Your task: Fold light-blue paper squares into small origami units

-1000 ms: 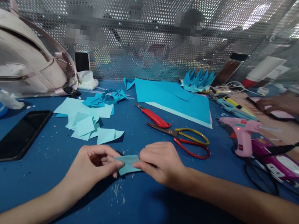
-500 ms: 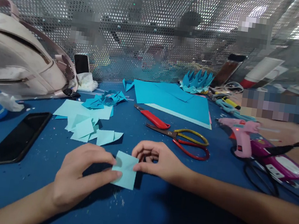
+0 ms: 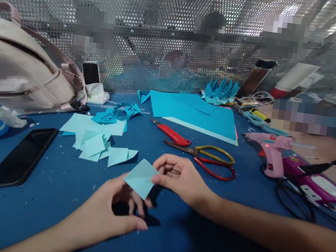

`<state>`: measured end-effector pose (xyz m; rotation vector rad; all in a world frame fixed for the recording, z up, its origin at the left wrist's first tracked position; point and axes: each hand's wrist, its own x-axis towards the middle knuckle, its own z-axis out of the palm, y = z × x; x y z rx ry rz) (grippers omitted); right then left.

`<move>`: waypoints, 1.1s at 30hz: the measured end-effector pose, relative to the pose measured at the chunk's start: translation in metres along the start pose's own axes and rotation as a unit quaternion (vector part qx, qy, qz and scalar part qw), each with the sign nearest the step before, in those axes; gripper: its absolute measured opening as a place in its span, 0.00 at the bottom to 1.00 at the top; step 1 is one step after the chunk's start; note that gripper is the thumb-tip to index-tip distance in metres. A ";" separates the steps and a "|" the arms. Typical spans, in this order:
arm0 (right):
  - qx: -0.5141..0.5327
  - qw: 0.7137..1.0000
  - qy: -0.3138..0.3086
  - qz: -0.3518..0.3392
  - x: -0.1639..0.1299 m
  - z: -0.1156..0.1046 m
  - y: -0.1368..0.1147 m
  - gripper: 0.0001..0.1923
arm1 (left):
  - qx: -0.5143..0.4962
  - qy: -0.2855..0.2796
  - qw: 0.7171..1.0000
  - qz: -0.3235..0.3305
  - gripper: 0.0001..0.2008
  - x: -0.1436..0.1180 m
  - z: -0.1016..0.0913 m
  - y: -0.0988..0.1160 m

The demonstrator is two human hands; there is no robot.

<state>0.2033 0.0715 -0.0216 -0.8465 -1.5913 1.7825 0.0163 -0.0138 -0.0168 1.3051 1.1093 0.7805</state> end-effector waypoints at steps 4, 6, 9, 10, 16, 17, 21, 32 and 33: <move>-0.011 1.000 0.008 -0.020 -0.002 0.008 -0.001 0.20 | -0.019 0.051 0.998 -0.031 0.11 0.001 0.006 0.001; -0.020 1.000 0.011 -0.019 -0.003 0.010 -0.002 0.19 | -0.021 0.067 0.997 -0.038 0.15 0.002 0.007 0.001; -0.022 1.000 -0.010 0.014 -0.003 0.010 -0.003 0.19 | -0.025 0.077 0.996 -0.040 0.15 0.004 0.006 0.003; -0.025 0.999 -0.018 0.023 -0.003 0.010 -0.004 0.19 | -0.025 0.083 0.995 -0.047 0.16 0.005 0.006 0.004; -0.092 0.995 -0.018 0.023 0.002 0.000 -0.011 0.17 | 0.009 0.100 0.991 -0.092 0.20 0.004 0.002 0.007; -0.106 0.994 -0.006 0.017 0.003 -0.004 -0.012 0.17 | 0.009 0.102 0.990 -0.092 0.20 0.004 0.002 0.008; -0.129 0.991 0.033 -0.025 0.007 -0.010 -0.016 0.17 | 0.001 0.111 0.989 -0.093 0.21 0.003 0.001 0.007; -0.174 0.980 -0.090 -0.035 -0.006 0.006 -0.008 0.14 | 0.025 0.087 0.992 -0.091 0.18 0.003 0.004 0.004; -0.180 0.979 -0.091 -0.041 -0.006 0.004 -0.009 0.14 | 0.030 0.086 0.991 -0.098 0.18 0.003 0.003 0.005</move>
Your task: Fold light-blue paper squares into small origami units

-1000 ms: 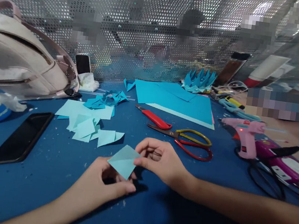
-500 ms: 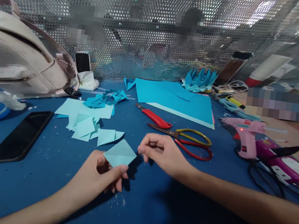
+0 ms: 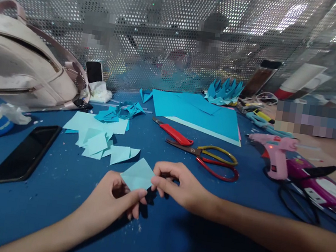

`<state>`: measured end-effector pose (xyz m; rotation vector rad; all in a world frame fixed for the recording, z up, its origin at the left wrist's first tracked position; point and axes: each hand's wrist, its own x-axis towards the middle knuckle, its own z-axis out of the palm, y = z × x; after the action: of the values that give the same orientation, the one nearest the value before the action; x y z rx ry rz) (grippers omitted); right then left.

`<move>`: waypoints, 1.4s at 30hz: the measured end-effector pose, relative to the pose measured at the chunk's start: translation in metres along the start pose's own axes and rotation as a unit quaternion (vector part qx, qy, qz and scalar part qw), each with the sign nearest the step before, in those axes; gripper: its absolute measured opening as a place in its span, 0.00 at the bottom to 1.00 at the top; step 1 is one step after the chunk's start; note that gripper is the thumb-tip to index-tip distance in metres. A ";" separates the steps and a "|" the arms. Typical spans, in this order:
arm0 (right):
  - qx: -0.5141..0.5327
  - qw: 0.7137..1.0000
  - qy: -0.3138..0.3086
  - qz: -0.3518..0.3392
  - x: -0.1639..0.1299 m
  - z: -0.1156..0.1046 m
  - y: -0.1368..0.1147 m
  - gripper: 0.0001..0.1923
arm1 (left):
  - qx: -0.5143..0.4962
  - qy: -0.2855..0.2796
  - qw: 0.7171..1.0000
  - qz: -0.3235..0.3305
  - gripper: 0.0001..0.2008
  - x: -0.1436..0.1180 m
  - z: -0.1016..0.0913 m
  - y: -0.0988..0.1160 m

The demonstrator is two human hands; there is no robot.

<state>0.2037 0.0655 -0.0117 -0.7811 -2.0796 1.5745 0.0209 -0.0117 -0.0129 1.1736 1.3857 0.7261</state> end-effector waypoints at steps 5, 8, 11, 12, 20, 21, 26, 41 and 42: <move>-0.036 0.999 0.000 -0.008 0.001 -0.005 0.000 0.11 | 0.025 -0.057 0.998 -0.018 0.16 -0.002 -0.004 0.002; -0.052 0.998 0.032 -0.032 0.002 -0.004 0.001 0.09 | 0.080 -0.096 0.991 -0.044 0.15 -0.005 -0.003 0.007; -0.055 0.998 0.030 -0.026 0.003 -0.005 0.003 0.08 | 0.128 -0.121 0.984 -0.041 0.15 -0.007 -0.004 0.012; -0.060 0.998 0.023 -0.016 0.003 -0.006 0.003 0.08 | 0.152 -0.118 0.981 -0.018 0.14 -0.006 -0.005 0.012; -0.241 0.970 -0.004 -0.029 -0.003 -0.010 0.006 0.04 | 0.270 0.028 0.957 0.107 0.06 0.005 -0.016 -0.001; -0.265 0.963 -0.008 -0.046 -0.004 -0.010 0.007 0.04 | 0.278 0.029 0.954 0.110 0.06 0.006 -0.016 -0.003; -0.345 0.934 -0.013 -0.098 -0.002 -0.008 0.014 0.03 | 0.327 0.025 0.935 0.133 0.03 0.008 -0.016 -0.005; -0.325 0.941 -0.032 -0.091 0.007 -0.012 0.021 0.02 | 0.340 0.035 0.915 0.214 0.05 0.016 -0.023 -0.017; -0.324 0.940 -0.031 -0.100 0.007 -0.012 0.022 0.02 | 0.337 0.038 0.915 0.219 0.05 0.016 -0.023 -0.017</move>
<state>0.2098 0.0833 -0.0295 -0.6914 -2.6613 0.8035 -0.0036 0.0023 -0.0298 2.0674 1.5039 0.6118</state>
